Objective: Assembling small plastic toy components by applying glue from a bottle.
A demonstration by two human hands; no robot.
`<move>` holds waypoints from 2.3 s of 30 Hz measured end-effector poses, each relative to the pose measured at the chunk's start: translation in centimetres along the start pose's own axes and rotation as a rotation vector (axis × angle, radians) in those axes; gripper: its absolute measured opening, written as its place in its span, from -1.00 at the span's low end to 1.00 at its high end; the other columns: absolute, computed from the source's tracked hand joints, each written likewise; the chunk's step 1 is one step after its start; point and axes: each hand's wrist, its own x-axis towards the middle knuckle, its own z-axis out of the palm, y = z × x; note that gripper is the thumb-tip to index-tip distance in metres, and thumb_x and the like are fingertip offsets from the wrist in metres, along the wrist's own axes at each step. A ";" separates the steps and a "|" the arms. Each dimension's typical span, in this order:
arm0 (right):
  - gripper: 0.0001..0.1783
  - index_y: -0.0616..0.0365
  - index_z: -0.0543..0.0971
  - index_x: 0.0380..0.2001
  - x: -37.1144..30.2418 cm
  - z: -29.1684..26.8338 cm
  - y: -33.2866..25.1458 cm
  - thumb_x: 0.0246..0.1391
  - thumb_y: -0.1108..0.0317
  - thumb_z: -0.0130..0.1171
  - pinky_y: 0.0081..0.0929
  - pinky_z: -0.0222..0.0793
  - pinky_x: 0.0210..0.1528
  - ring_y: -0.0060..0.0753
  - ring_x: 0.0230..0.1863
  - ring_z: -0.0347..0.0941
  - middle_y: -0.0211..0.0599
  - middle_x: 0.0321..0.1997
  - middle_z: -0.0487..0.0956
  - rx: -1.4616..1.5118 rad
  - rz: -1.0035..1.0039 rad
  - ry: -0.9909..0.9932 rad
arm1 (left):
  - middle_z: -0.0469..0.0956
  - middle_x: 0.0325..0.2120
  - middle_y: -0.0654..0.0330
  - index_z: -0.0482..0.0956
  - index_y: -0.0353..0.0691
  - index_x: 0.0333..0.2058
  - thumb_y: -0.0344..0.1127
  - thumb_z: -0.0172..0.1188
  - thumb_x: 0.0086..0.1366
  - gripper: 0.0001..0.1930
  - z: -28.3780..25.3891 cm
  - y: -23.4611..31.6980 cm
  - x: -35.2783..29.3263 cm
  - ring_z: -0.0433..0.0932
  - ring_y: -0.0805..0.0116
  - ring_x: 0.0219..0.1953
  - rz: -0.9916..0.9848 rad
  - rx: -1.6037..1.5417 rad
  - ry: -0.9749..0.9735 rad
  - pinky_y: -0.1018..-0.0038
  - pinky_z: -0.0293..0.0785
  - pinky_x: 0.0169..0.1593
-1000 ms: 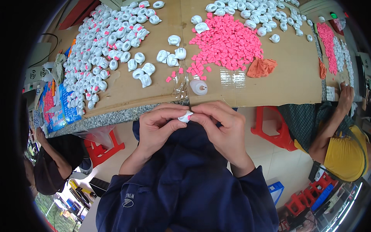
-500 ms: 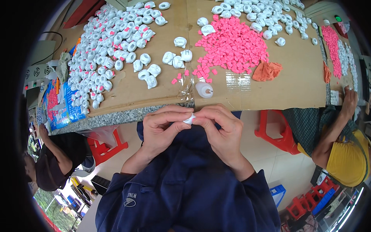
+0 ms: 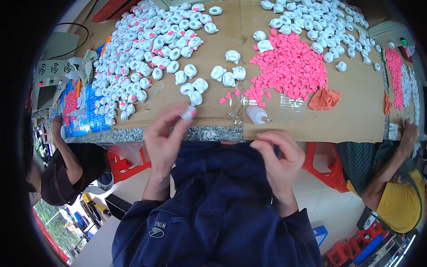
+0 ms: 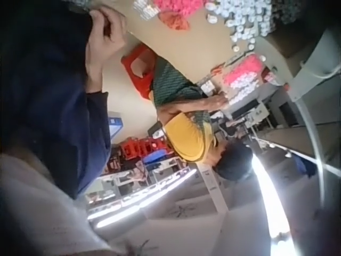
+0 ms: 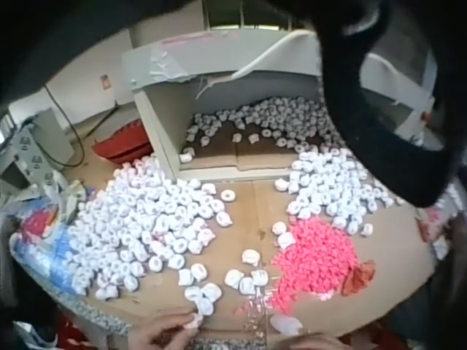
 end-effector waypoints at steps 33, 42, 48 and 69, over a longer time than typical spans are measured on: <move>-0.60 0.37 0.57 -0.35 0.4 -0.6 -1.3 -0.34 0.39 0.37 -0.63 0.16 -0.52 -0.50 -0.55 0.30 -0.29 -0.59 0.47 -0.027 -0.114 -0.040 | 0.45 -0.15 0.11 0.49 -0.40 -0.15 -0.62 0.10 0.13 -0.73 2.5 0.5 -0.5 0.46 0.53 -0.27 -0.124 -0.439 -0.027 0.68 0.39 -0.23; -0.62 0.37 0.56 -0.34 0.6 -0.4 -1.2 -0.34 0.45 0.35 -0.64 0.16 -0.53 -0.52 -0.56 0.31 -0.29 -0.58 0.49 -0.030 -0.119 -0.105 | 0.45 -0.17 0.13 0.49 -0.41 -0.15 -0.59 0.11 0.14 -0.74 2.7 1.1 -0.5 0.46 0.54 -0.27 -0.192 -0.450 -0.023 0.69 0.39 -0.23; -0.63 0.38 0.57 -0.34 0.5 -0.7 -1.4 -0.33 0.45 0.34 -0.65 0.15 -0.53 -0.53 -0.56 0.30 -0.29 -0.58 0.49 -0.037 -0.071 -0.066 | 0.45 -0.16 0.13 0.49 -0.40 -0.14 -0.59 0.11 0.14 -0.74 2.6 0.4 -0.5 0.46 0.51 -0.24 -0.128 -0.439 -0.031 0.66 0.40 -0.19; -0.61 0.31 0.50 -0.23 1.4 -0.3 -0.7 -0.25 0.61 0.28 -0.60 0.31 -0.12 -0.53 -0.23 0.42 -0.23 -0.25 0.52 0.184 -0.025 0.135 | 0.43 -0.20 0.18 0.45 -0.38 -0.09 -0.61 0.07 0.17 -0.71 2.2 0.4 -0.5 0.49 0.46 -0.19 -0.271 -0.713 -0.176 0.58 0.48 -0.12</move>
